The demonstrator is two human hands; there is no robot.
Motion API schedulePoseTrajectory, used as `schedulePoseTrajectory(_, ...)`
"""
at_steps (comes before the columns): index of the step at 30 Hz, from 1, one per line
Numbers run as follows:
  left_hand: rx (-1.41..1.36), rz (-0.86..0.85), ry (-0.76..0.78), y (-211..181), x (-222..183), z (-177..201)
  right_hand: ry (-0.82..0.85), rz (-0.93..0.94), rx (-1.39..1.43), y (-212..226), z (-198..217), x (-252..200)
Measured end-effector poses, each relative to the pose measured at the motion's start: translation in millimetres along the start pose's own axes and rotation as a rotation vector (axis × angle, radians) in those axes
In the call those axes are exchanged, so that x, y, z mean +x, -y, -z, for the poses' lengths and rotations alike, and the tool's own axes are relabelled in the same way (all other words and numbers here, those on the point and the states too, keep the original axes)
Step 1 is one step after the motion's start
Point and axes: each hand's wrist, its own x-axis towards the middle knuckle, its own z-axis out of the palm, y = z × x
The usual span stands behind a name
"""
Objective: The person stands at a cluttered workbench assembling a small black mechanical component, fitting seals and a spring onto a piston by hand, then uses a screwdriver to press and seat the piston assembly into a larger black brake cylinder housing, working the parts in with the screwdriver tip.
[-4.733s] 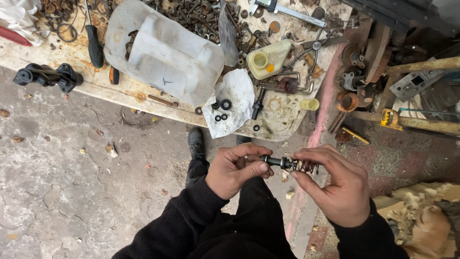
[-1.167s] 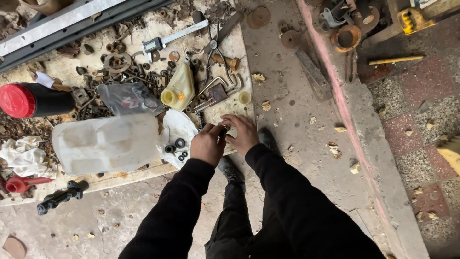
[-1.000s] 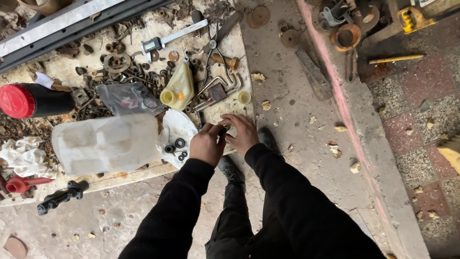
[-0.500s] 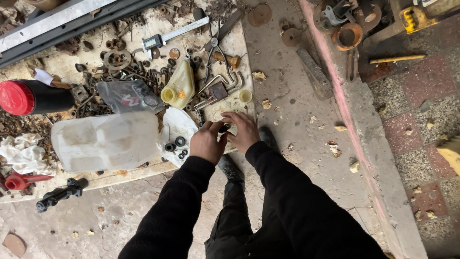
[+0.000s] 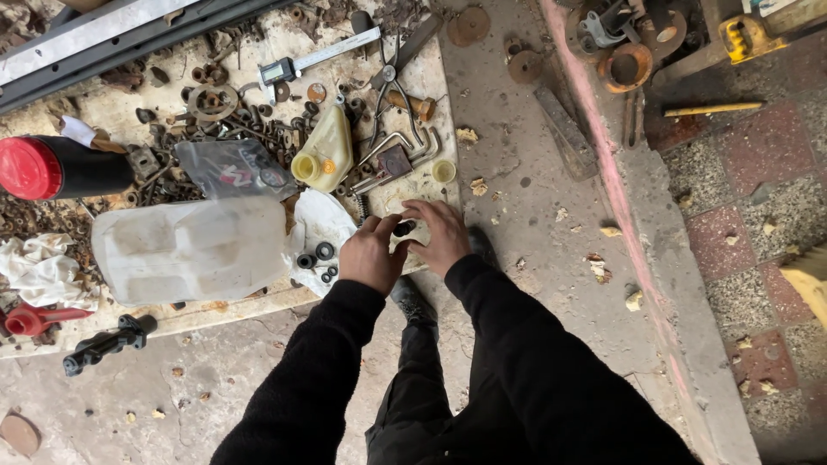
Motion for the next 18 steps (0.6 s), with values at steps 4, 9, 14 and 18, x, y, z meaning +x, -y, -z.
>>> schedulePoseTrajectory(4, 0.051, 0.015, -0.007, 6.7, -14.2, 5.9, -0.007, 0.012, 0.004, -6.8, 11.1, -19.2)
schedulePoseTrajectory(9, 0.058, 0.143, -0.035, 0.4, -50.3, 42.5, -0.217, 0.138, -0.093, -31.0, 27.3, -70.5)
schedulePoseTrajectory(14, -0.030, 0.189, -0.151, 5.0, -128.1, 45.0, -0.182, 0.096, -0.075, -37.4, 49.9, -138.6)
schedulePoseTrajectory(18, -0.179, 0.266, -0.132, 6.9, -192.7, 37.8, -0.051, 0.041, -0.113, -61.3, 70.1, -176.2)
